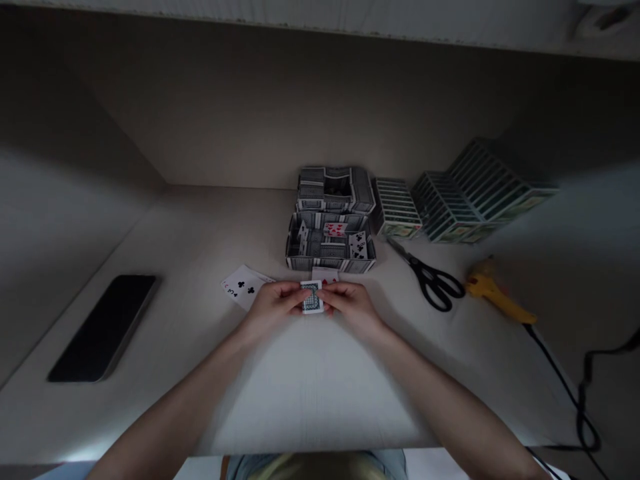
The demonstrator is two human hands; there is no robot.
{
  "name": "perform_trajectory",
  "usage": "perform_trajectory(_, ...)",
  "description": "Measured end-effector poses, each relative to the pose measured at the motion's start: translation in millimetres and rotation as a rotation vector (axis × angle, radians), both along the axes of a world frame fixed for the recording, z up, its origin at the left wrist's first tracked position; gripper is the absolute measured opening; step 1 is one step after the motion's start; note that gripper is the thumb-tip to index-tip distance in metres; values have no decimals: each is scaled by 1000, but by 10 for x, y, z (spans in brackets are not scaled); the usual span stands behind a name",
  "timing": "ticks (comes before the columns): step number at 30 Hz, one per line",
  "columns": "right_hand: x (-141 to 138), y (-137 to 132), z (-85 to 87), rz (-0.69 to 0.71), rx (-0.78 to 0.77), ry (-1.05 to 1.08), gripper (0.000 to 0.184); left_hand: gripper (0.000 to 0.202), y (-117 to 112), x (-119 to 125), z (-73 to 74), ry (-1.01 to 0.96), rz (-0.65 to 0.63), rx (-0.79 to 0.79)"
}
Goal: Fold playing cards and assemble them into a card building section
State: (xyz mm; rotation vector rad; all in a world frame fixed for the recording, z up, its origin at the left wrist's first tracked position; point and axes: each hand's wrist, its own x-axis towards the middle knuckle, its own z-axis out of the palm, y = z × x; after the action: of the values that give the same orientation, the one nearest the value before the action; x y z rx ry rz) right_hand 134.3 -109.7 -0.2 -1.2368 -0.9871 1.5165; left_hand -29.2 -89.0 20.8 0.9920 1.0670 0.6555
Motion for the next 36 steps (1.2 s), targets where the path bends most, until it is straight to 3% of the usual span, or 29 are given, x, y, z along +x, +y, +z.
perform_trajectory(29, -2, -1, 43, 0, -16, -13, 27, 24, -21, 24, 56, 33, 43, 13)
perform_trajectory(36, -7, -6, 90, 19, -11, -6, 29, 27, -13, 10, -2, 42, 26, 56)
